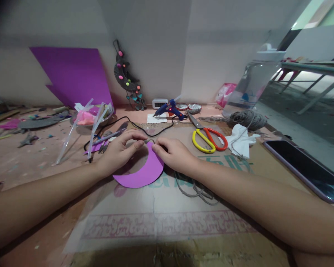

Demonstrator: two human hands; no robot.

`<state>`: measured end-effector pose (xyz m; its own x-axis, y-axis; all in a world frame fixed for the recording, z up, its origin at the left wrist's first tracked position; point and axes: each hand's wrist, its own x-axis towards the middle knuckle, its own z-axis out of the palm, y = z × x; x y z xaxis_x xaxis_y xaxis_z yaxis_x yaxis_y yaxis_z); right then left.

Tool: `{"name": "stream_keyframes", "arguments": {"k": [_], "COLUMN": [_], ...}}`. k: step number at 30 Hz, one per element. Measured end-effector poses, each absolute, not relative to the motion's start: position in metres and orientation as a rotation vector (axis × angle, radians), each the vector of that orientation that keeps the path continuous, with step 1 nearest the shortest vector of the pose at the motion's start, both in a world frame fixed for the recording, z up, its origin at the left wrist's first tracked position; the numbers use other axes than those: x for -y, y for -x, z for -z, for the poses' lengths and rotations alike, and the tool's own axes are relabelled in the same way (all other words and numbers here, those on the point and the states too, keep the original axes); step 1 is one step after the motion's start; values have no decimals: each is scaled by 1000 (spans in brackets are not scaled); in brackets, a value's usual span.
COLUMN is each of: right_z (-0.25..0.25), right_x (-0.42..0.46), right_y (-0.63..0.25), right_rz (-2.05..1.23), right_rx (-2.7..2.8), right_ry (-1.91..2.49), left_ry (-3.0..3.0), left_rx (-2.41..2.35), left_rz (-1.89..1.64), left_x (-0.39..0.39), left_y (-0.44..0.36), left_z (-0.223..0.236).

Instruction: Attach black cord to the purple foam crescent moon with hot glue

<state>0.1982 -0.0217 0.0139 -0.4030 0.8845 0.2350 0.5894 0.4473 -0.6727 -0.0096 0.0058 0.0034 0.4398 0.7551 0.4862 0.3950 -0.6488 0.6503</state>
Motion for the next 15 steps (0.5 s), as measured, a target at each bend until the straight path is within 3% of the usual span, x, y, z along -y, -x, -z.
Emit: {"name": "stream_keyframes", "arguments": {"k": [9,15], "right_z": [-12,-12], "right_x": [19,15], "right_y": [-200,-202], "right_rz": [-761,-734], "right_rx": [2002,1761], "right_ry": [1180,1195], "left_ry": [-2006,-1897], "left_rx": [-951,-890], "left_rz": [-1017,-652], "left_x": [-12,-12], "left_y": [8,7], "left_z": [1,-2]}}
